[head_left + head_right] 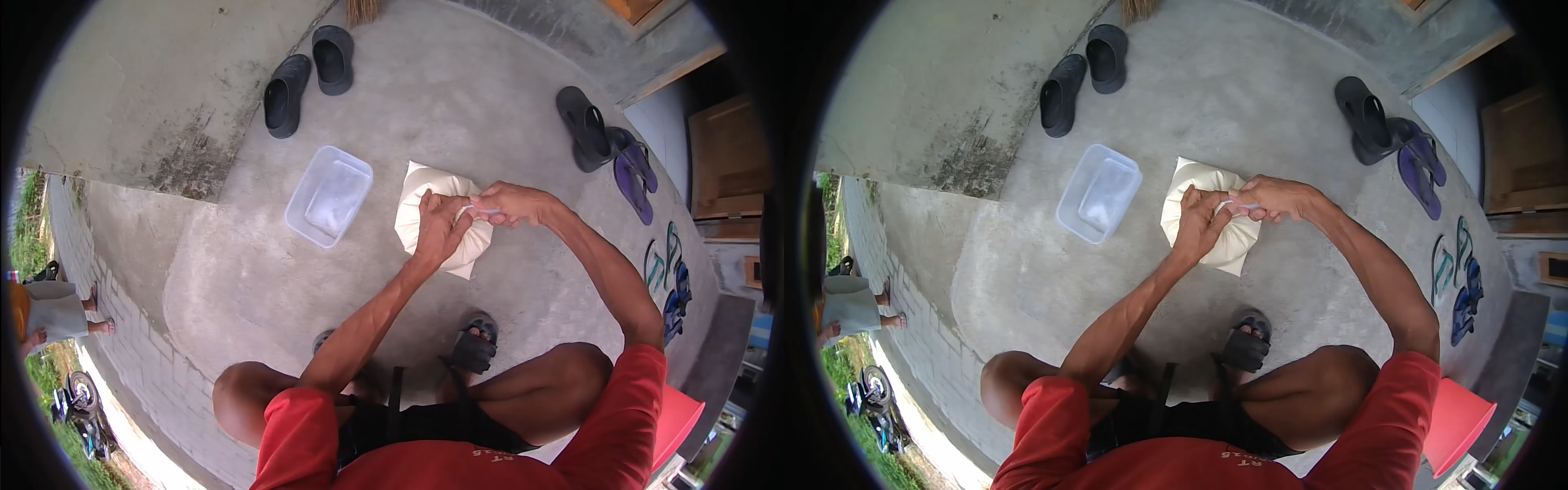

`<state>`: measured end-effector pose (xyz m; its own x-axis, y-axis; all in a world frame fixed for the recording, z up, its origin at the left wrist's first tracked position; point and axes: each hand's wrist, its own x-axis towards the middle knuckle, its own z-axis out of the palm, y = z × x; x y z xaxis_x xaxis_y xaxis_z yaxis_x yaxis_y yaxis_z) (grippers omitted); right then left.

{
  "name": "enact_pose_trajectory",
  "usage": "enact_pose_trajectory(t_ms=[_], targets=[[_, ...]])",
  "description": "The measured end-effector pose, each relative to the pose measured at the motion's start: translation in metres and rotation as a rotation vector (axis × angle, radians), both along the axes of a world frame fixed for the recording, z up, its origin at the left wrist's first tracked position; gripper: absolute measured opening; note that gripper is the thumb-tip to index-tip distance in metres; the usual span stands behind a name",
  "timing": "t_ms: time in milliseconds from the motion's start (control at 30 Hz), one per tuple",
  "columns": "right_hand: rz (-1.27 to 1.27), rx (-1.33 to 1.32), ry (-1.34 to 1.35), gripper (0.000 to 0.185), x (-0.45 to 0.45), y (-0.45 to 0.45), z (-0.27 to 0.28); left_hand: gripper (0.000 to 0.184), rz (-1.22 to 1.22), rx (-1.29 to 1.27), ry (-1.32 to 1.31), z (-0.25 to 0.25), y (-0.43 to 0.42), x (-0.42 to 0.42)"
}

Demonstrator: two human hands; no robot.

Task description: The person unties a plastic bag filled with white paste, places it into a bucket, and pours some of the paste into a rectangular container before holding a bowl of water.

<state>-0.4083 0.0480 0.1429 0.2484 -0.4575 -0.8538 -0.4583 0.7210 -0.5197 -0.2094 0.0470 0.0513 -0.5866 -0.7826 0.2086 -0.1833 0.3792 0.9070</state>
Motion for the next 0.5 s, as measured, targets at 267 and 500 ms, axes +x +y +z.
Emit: enact_pose_trajectory(t_ms=[267,500], targets=[[1.025,-1.537,0.979,0.03,0.009,0.031,0.002,0.02,-0.178,0.44,0.04,0.004,-0.023,0.006],[1.01,-1.477,0.928,0.031,0.011,0.027,-0.004,0.03,-0.181,0.337,-0.051,0.0,-0.009,0.015]])
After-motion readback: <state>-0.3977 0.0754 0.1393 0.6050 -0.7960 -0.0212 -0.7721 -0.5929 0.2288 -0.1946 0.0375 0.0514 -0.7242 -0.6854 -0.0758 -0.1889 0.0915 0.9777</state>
